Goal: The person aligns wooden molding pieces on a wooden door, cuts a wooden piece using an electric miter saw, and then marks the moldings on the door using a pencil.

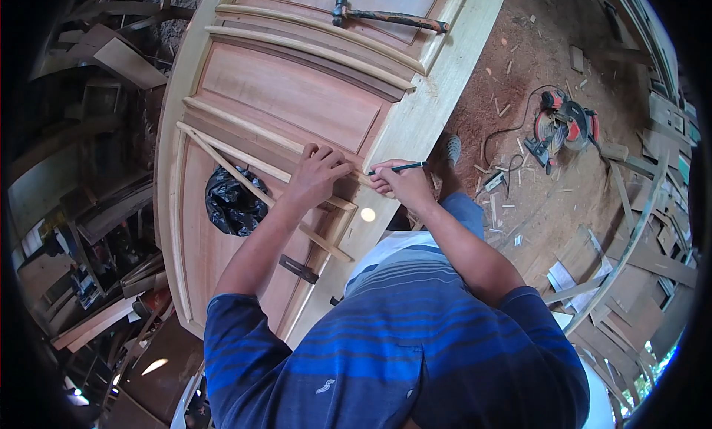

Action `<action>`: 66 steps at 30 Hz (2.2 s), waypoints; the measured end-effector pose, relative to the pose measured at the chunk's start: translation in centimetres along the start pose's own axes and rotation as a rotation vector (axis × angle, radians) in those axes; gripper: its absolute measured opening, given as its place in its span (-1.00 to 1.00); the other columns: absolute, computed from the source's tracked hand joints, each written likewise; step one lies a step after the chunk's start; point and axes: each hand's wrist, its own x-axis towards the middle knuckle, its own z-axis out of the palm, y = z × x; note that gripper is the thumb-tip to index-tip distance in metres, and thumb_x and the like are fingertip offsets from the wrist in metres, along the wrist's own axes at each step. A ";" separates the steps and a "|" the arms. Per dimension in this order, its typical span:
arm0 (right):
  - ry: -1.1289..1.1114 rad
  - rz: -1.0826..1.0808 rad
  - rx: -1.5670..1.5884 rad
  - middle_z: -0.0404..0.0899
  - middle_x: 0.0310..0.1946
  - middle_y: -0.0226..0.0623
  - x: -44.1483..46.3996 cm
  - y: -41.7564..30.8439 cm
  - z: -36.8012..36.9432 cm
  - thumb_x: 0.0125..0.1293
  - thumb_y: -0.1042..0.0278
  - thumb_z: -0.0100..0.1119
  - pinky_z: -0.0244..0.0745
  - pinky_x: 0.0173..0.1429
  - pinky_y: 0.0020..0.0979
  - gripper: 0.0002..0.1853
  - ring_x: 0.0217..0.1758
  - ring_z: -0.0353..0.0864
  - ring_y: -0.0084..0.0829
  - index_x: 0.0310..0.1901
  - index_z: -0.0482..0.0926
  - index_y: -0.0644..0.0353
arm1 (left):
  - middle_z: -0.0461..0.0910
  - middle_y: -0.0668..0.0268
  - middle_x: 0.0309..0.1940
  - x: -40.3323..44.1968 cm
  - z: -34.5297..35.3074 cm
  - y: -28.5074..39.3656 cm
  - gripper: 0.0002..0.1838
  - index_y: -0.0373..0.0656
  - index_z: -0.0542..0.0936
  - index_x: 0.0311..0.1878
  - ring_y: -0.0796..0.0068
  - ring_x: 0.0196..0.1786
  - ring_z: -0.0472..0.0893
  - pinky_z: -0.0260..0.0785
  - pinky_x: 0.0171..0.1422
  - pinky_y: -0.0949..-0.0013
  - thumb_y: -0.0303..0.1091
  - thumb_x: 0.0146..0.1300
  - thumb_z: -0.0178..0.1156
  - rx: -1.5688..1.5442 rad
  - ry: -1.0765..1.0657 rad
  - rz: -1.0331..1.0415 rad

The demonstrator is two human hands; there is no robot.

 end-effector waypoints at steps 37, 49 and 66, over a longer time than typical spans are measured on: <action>-0.042 0.008 -0.077 0.83 -0.21 -0.21 0.3 -0.4 -0.3 0.54 0.43 0.23 0.76 -0.12 -0.49 -0.74 -0.25 0.85 -0.49 0.08 0.77 0.41 | 0.68 0.45 -0.04 0.1 0.1 0.2 -0.62 0.11 0.78 0.08 0.32 0.15 0.62 0.31 0.39 0.04 -0.47 0.19 0.35 0.015 -0.016 -0.014; 0.065 -0.341 0.015 0.81 -0.12 -0.10 -2.8 -2.5 -4.3 0.63 0.37 0.20 0.74 -0.01 -0.38 -0.70 -0.12 0.83 -0.42 0.24 0.69 0.32 | 0.67 0.43 -0.03 -0.3 0.2 0.6 -0.58 0.11 0.76 0.09 0.30 0.19 0.61 0.31 0.45 0.01 -0.52 0.16 0.34 0.038 0.016 -0.020; 0.034 -1.276 -1.167 0.66 -0.16 -0.17 -6.2 -8.5 -3.5 0.23 0.50 0.49 0.58 0.07 -0.05 -0.62 -0.05 0.65 -0.05 0.08 0.65 0.10 | 0.66 0.29 -0.05 0.9 -4.6 8.3 -0.80 -0.02 0.69 -0.05 0.18 0.17 0.62 0.37 0.42 0.03 -0.40 0.27 0.42 -0.079 0.390 -0.220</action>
